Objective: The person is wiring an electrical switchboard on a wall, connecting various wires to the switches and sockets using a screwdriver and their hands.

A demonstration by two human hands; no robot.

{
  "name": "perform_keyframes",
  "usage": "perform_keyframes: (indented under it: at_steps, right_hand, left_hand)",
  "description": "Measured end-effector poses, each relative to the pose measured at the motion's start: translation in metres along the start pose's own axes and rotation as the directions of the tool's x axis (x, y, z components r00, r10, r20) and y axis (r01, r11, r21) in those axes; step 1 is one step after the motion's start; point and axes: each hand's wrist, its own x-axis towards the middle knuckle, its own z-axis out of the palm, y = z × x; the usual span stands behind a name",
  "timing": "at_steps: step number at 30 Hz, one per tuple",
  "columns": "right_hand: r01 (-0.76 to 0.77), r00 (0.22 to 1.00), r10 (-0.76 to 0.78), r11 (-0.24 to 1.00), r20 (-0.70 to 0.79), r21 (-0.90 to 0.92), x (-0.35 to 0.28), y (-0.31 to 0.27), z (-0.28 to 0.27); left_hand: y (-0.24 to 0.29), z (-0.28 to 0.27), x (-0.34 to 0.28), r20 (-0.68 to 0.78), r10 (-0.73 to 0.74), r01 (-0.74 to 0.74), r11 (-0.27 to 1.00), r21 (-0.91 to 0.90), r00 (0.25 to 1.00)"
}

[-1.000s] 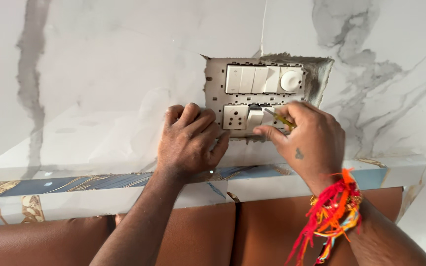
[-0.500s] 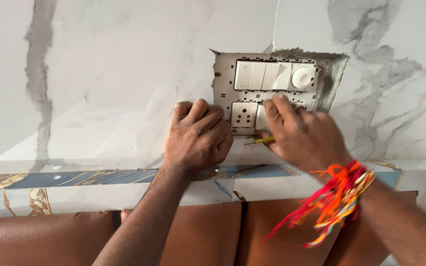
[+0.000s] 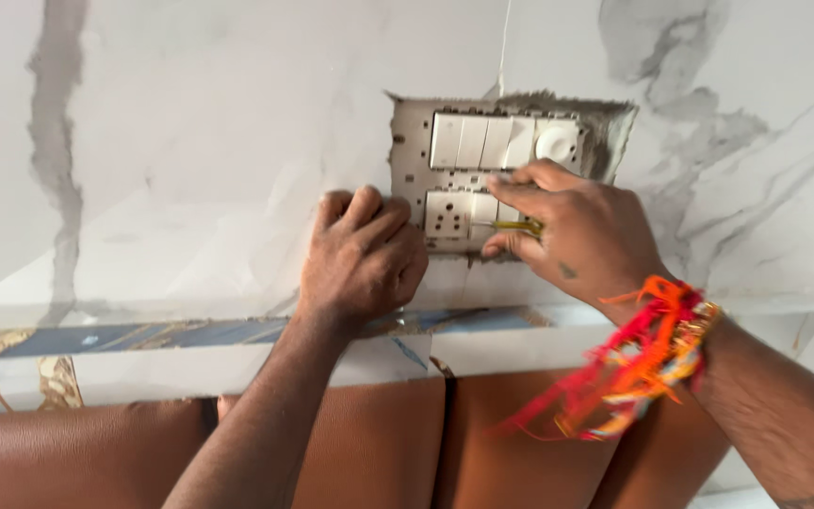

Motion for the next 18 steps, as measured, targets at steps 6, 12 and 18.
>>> perform_keyframes:
  at_steps: [6,12,18]
  right_hand:
    - [-0.360,0.929,0.352,0.931,-0.112,-0.060,0.005,-0.007,-0.002]
    - [-0.515,0.853,0.520,0.853,0.051,-0.090,0.022,-0.010,0.008]
    - [-0.661,0.749,0.653,0.748,0.112,0.061,0.000,-0.006,-0.016]
  left_hand:
    - [0.000,0.004,-0.001,-0.019,-0.009,0.009,1.000,-0.008,1.000]
    - [0.000,-0.001,0.000,-0.014,0.001,-0.001,0.999,-0.047,1.000]
    - [0.004,-0.001,0.004,-0.023,-0.009,0.009,1.000,-0.005,1.000]
